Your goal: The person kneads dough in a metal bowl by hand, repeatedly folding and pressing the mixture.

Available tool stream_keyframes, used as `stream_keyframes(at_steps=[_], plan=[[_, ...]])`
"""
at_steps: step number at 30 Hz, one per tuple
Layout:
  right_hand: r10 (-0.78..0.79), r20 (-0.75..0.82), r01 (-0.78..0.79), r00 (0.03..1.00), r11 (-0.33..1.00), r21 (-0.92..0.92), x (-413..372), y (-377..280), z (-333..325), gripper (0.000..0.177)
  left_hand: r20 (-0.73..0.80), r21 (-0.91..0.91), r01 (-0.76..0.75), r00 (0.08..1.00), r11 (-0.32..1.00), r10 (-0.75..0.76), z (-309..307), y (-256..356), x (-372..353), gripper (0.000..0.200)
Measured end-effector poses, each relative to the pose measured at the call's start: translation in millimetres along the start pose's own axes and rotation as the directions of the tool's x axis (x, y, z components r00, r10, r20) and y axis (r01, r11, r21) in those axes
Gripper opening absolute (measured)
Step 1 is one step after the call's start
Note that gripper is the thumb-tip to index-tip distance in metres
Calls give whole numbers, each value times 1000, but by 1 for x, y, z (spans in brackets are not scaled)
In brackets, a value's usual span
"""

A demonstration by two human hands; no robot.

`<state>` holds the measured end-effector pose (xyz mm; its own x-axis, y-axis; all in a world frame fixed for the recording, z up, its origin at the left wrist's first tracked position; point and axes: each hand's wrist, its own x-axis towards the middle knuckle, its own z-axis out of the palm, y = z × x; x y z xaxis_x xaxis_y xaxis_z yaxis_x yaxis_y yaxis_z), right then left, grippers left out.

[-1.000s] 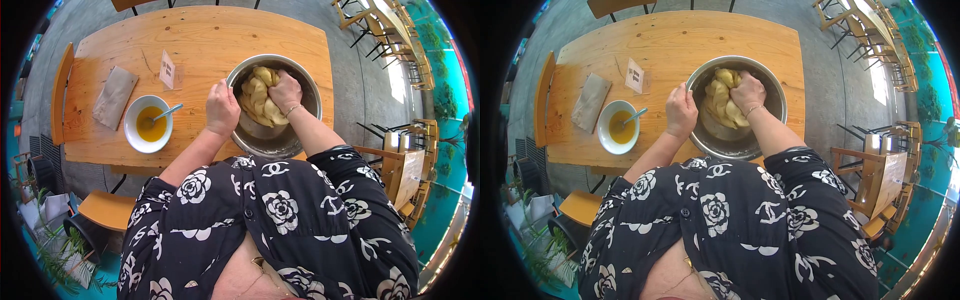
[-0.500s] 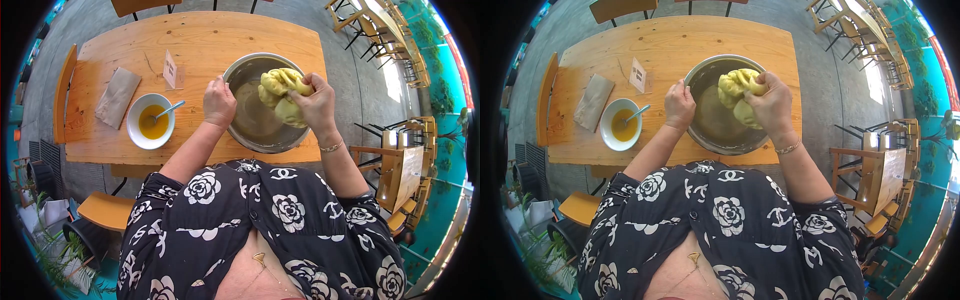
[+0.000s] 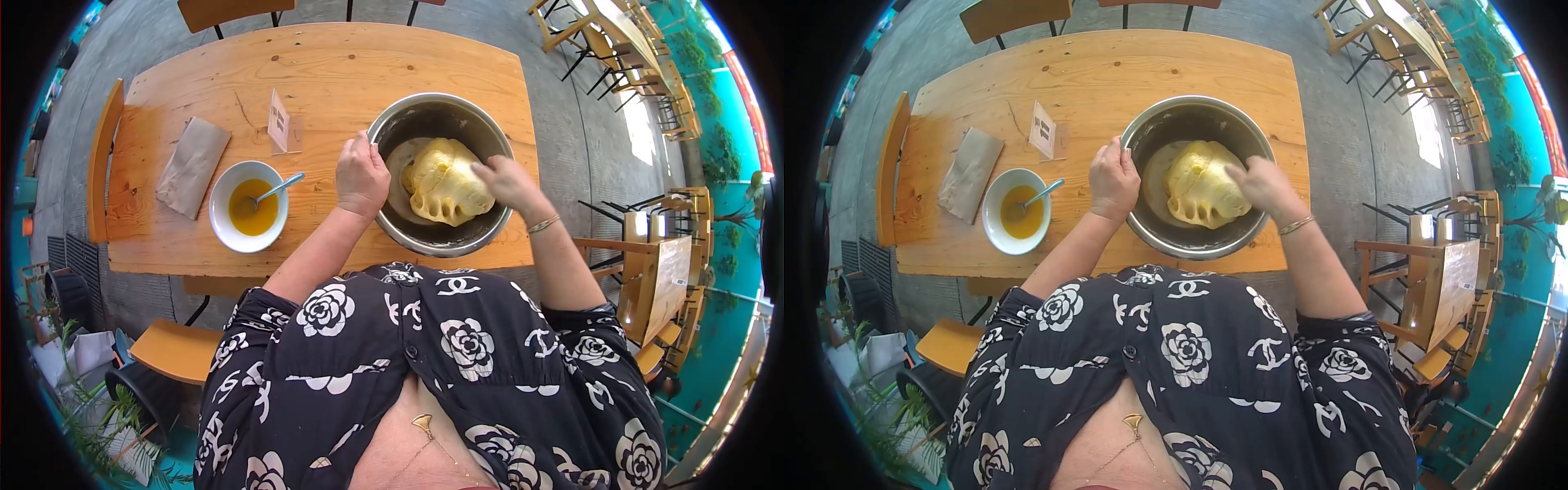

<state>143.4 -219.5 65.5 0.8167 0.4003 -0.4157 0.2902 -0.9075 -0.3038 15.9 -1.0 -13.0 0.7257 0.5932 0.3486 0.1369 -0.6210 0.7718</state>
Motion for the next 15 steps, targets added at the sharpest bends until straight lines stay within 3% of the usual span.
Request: stream_keyframes(at_steps=[1,4,5,8,12,15], plan=[[81,89,-84,993,996,32,1,-6,7,74,-1,5,6,1000,1000,-6,-1,1,0,18],[184,62,-193,981,950,245,1,-26,18,93,-8,6,5,1000,1000,-5,0,5,-1,19],[201,102,-225,974,877,424,13,-17,25,101,-12,7,5,1000,1000,-5,0,5,-1,20],[-36,-45,41,998,990,133,-8,-43,19,88,69,28,30,997,999,-32,-1,1,-1,22],[-225,110,239,968,960,-146,-44,-81,28,60,89,-5,36,995,999,-35,-3,4,0,24],[-278,166,309,946,928,-208,-30,-83,43,45,109,-24,17,994,1000,-14,-5,1,0,25]])
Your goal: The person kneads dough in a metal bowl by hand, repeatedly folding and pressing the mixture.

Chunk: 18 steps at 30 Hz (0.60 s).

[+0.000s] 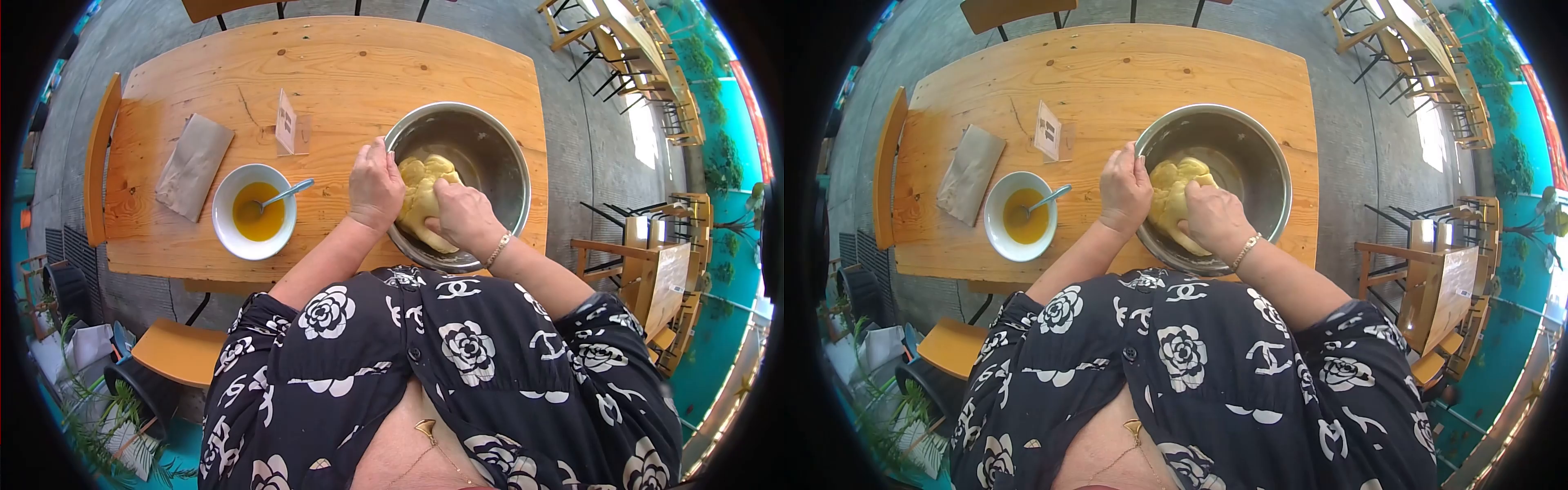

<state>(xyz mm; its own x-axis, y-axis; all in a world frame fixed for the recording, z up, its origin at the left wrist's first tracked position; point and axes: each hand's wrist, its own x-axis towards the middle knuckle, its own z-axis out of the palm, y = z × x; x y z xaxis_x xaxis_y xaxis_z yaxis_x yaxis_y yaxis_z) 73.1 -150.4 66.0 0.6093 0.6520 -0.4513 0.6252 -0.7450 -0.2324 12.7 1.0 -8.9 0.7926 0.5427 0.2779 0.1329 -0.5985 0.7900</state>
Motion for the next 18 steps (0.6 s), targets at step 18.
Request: stream_keyframes(at_steps=[18], plan=[[489,-126,-371,863,783,500,96,59,13,38,2,5,-3,1000,1000,3,-1,6,-1,26]])
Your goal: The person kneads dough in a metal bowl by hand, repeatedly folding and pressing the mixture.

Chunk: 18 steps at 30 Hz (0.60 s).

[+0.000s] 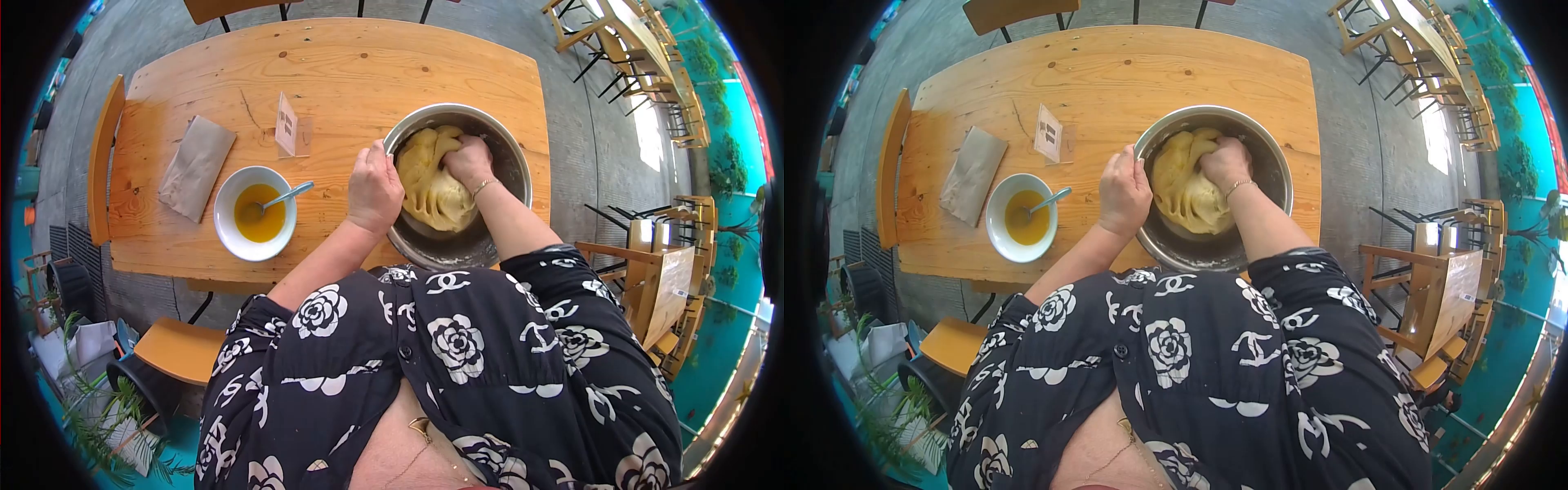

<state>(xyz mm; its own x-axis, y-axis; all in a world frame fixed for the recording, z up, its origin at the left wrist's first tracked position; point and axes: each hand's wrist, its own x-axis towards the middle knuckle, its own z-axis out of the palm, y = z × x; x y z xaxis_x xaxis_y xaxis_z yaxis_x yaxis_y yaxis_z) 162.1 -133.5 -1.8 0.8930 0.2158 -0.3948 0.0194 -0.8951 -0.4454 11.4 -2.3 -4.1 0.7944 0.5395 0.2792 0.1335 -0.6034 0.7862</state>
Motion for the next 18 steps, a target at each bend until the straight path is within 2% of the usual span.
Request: stream_keyframes(at_steps=[2,5,8,9,10,11,13,14,15,17,18], plan=[[27,12,-28,1000,980,195,14,14,8,37,-18,33,0,1000,999,1,4,-4,1,26],[264,179,-318,948,824,470,17,17,3,34,-11,76,32,999,997,-31,7,-6,1,26],[144,363,-376,921,582,721,-8,27,-15,33,11,83,56,998,995,-57,5,-4,1,27],[-1,240,-152,971,773,616,-26,25,-20,29,0,90,62,998,994,-62,6,-4,1,27],[-171,145,88,975,886,455,-51,20,-29,26,-8,96,66,998,993,-66,9,-3,0,27],[-352,85,322,932,913,249,-76,16,-37,23,-16,99,68,998,993,-67,11,-2,-1,27],[-478,250,503,842,863,-43,-120,6,-51,19,-34,85,41,999,996,-38,14,-6,-2,27],[-601,225,624,767,780,-42,-131,14,-45,23,-45,78,28,999,997,-25,15,-8,-1,27],[-653,256,693,713,712,-112,-137,19,-42,23,-35,75,27,999,997,-25,14,-8,-1,28],[-606,404,719,685,651,-242,-140,14,-36,19,-11,69,33,999,997,-32,13,-7,-1,29],[-565,433,701,702,655,-282,-137,10,-30,18,-10,65,35,999,997,-35,12,-7,-2,29]])
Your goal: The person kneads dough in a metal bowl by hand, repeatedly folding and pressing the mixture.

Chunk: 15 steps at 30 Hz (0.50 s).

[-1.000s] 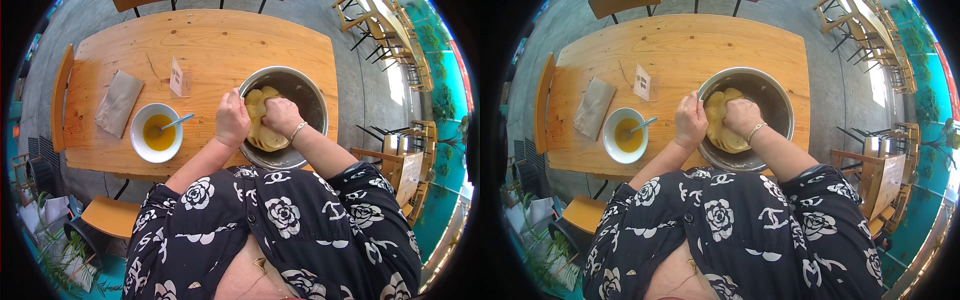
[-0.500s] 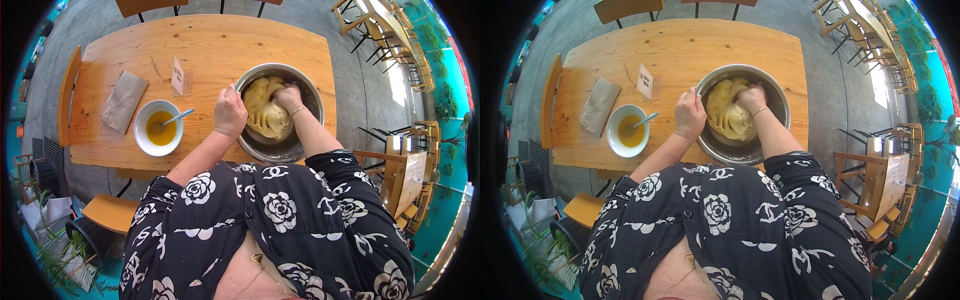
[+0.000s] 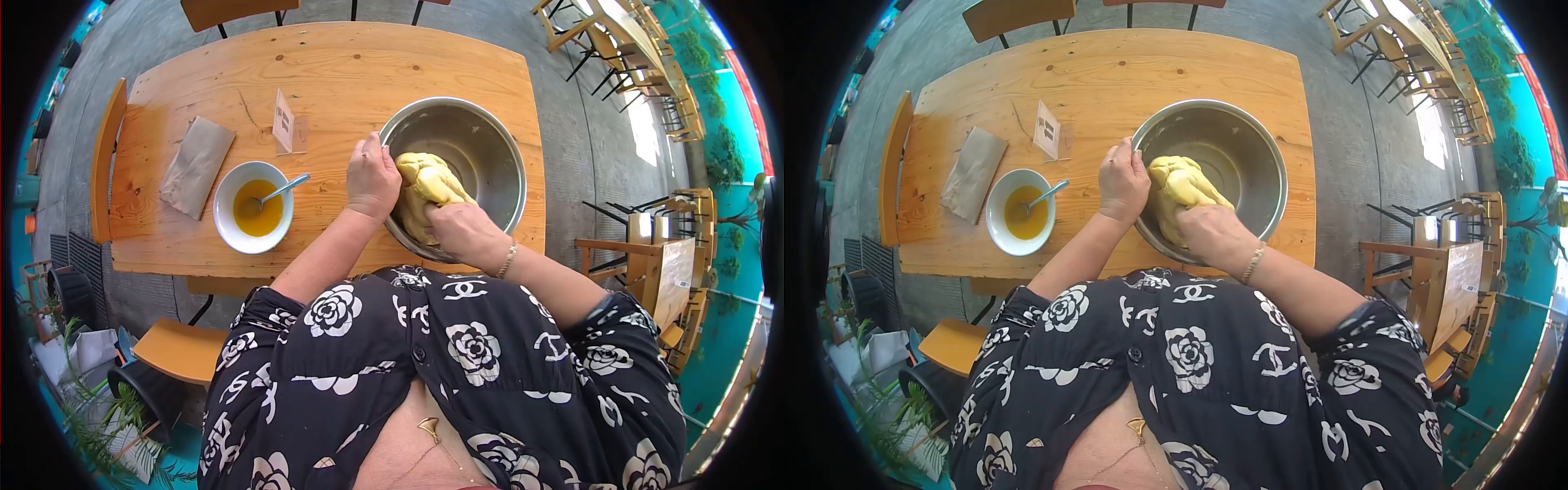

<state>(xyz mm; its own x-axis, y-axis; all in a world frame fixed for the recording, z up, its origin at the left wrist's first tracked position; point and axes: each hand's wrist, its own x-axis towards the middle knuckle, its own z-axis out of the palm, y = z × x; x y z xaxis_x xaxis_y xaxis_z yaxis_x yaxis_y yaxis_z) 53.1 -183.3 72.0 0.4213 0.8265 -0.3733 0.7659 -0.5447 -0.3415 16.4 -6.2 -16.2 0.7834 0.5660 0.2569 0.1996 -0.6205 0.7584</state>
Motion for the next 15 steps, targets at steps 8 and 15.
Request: stream_keyframes(at_steps=[8,15], plan=[[257,31,-256,966,966,-26,87,-1,18,22,6,-26,-10,1000,1000,10,-3,2,-2,31],[598,-64,-516,799,736,439,137,42,14,26,5,-45,-39,999,998,39,-5,4,0,31]])
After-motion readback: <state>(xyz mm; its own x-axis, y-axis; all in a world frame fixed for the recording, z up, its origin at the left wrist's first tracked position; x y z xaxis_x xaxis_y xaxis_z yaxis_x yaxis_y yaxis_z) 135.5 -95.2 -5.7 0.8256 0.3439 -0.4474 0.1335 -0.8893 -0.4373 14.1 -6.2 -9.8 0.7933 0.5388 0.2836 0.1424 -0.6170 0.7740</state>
